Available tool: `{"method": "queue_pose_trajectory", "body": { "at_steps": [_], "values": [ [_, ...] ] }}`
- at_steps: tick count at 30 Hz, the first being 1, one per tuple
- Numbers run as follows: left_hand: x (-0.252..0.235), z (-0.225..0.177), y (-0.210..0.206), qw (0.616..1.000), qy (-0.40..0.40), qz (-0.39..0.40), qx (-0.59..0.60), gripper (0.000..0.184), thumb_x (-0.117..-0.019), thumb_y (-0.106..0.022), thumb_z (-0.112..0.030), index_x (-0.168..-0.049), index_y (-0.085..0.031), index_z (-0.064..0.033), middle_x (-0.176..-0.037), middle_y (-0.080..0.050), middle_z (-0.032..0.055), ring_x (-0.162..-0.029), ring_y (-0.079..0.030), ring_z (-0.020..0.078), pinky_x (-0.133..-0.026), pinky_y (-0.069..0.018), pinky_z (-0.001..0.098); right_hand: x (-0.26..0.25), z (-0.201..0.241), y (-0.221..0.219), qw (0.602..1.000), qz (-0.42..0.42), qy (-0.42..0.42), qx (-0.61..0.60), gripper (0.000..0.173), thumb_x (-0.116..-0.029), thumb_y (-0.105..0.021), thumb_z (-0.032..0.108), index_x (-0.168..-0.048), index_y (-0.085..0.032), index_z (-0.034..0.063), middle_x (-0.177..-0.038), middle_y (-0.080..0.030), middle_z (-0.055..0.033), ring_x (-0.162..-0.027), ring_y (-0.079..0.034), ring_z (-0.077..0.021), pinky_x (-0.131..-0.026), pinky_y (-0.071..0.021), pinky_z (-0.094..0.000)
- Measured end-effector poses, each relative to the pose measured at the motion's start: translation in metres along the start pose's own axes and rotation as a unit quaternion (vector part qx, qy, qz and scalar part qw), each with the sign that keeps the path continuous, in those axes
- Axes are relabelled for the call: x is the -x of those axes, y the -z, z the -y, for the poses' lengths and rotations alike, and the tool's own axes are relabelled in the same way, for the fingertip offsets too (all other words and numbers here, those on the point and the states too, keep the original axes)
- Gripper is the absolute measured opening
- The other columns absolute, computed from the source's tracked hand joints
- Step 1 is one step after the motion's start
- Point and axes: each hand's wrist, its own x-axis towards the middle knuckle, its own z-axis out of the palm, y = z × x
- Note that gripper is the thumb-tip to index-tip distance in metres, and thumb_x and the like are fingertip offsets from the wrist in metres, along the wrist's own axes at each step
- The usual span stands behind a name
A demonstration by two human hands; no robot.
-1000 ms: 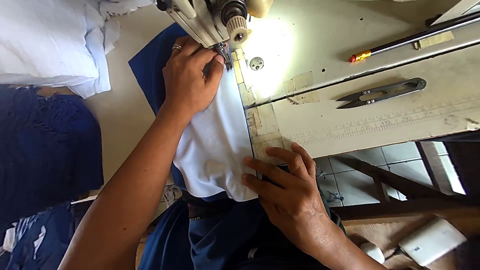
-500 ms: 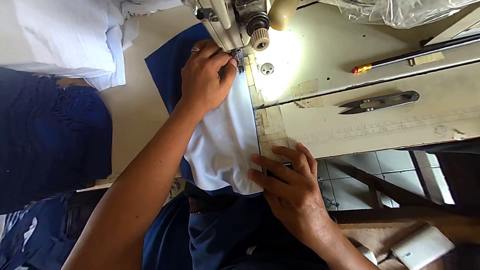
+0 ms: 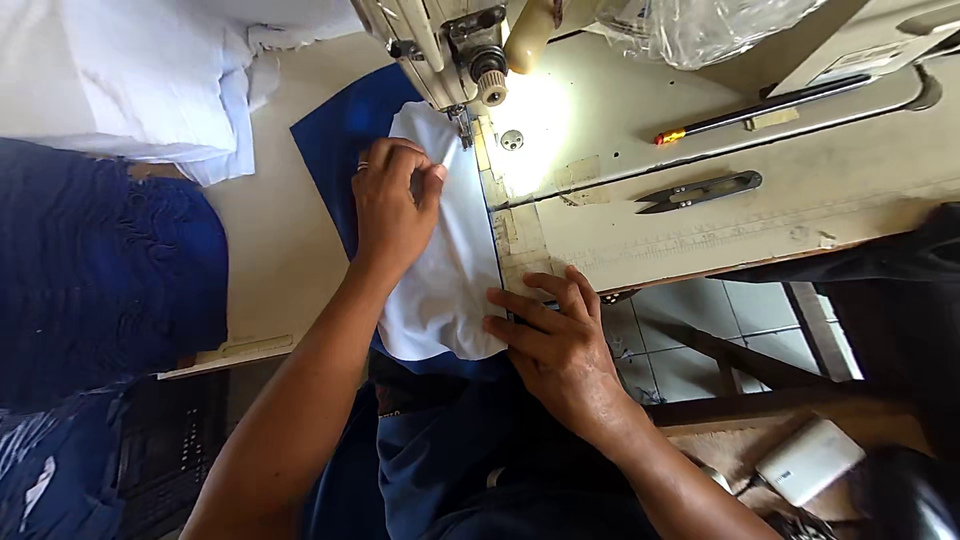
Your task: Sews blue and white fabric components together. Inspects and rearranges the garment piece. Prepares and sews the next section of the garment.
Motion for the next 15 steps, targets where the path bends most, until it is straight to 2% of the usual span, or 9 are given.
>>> {"method": "queue_pose_trajectory", "body": {
  "at_steps": [3, 6, 8, 9, 11, 13, 15],
  "values": [
    [-0.001, 0.002, 0.001, 1.000, -0.006, 0.003, -0.014, 0.036, -0.1065, -0.052, -0.034, -0.107, -0.068, -0.0027, -0.129, -0.065, 0.0166, -0.125, -0.058, 0.0338, -0.102, -0.0430, 0.0556, 0.000, 0.000, -0.001, 1.000, 0.002, 0.004, 0.005, 0.024, -0.0973, -0.062, 0.013, -0.104, -0.082, 0.0249, -0.125, -0.074, 0.0059, -0.133, -0.057, -0.0266, -0.121, -0.0261, -0.0608],
    [0.003, -0.018, 0.014, 0.999, -0.008, 0.026, -0.034, 0.040, -0.1068, -0.052, -0.036, -0.116, -0.068, -0.0002, -0.133, -0.063, 0.0204, -0.129, -0.057, 0.0381, -0.107, -0.0426, 0.0592, 0.000, 0.001, 0.000, 1.000, -0.006, -0.002, -0.004, 0.024, -0.0961, -0.063, 0.012, -0.102, -0.082, 0.0245, -0.124, -0.074, 0.0054, -0.132, -0.058, -0.0273, -0.120, -0.0295, -0.0602],
    [0.008, -0.057, 0.020, 0.998, -0.043, 0.036, -0.031, 0.040, -0.1072, -0.052, -0.033, -0.124, -0.065, 0.0007, -0.130, -0.063, 0.0240, -0.125, -0.058, 0.0426, -0.104, -0.0444, 0.0607, -0.001, 0.002, 0.000, 1.000, -0.020, -0.004, -0.011, 0.023, -0.0949, -0.064, 0.010, -0.100, -0.082, 0.0228, -0.123, -0.075, 0.0037, -0.128, -0.061, -0.0277, -0.118, -0.0329, -0.0602],
    [0.009, -0.081, 0.017, 0.996, -0.078, 0.049, -0.015, 0.039, -0.1072, -0.053, -0.031, -0.125, -0.067, 0.0005, -0.127, -0.065, 0.0235, -0.121, -0.061, 0.0414, -0.102, -0.0472, 0.0592, 0.000, 0.001, 0.000, 1.000, -0.026, -0.004, -0.013, 0.022, -0.0949, -0.064, 0.010, -0.099, -0.082, 0.0222, -0.122, -0.075, 0.0031, -0.127, -0.062, -0.0277, -0.117, -0.0337, -0.0598],
    [-0.003, -0.128, -0.002, 0.982, -0.172, 0.068, 0.044, 0.033, -0.1063, -0.055, -0.028, -0.118, -0.073, -0.0025, -0.120, -0.071, 0.0177, -0.116, -0.066, 0.0336, -0.100, -0.0517, 0.0524, -0.001, 0.000, -0.002, 0.999, -0.033, 0.004, -0.012, 0.022, -0.0945, -0.064, 0.009, -0.098, -0.082, 0.0213, -0.118, -0.076, 0.0020, -0.125, -0.063, -0.0272, -0.117, -0.0348, -0.0583],
    [-0.033, -0.170, -0.030, 0.964, -0.229, 0.100, 0.091, 0.034, -0.1078, -0.051, -0.027, -0.121, -0.073, -0.0043, -0.126, -0.071, 0.0128, -0.122, -0.066, 0.0282, -0.106, -0.0511, 0.0466, -0.001, -0.001, -0.003, 0.999, -0.035, 0.016, -0.009, 0.022, -0.0930, -0.064, 0.008, -0.097, -0.082, 0.0204, -0.115, -0.077, 0.0017, -0.123, -0.063, -0.0261, -0.117, -0.0348, -0.0564],
    [-0.067, -0.201, -0.060, 0.958, -0.226, 0.147, 0.097, 0.036, -0.1088, -0.050, -0.025, -0.131, -0.068, -0.0041, -0.132, -0.068, 0.0144, -0.126, -0.063, 0.0300, -0.109, -0.0487, 0.0477, -0.002, -0.003, -0.002, 0.999, -0.034, 0.025, -0.004, 0.020, -0.0919, -0.065, 0.008, -0.093, -0.082, 0.0187, -0.108, -0.077, 0.0018, -0.121, -0.064, -0.0259, -0.117, -0.0336, -0.0560]
  ]
}}
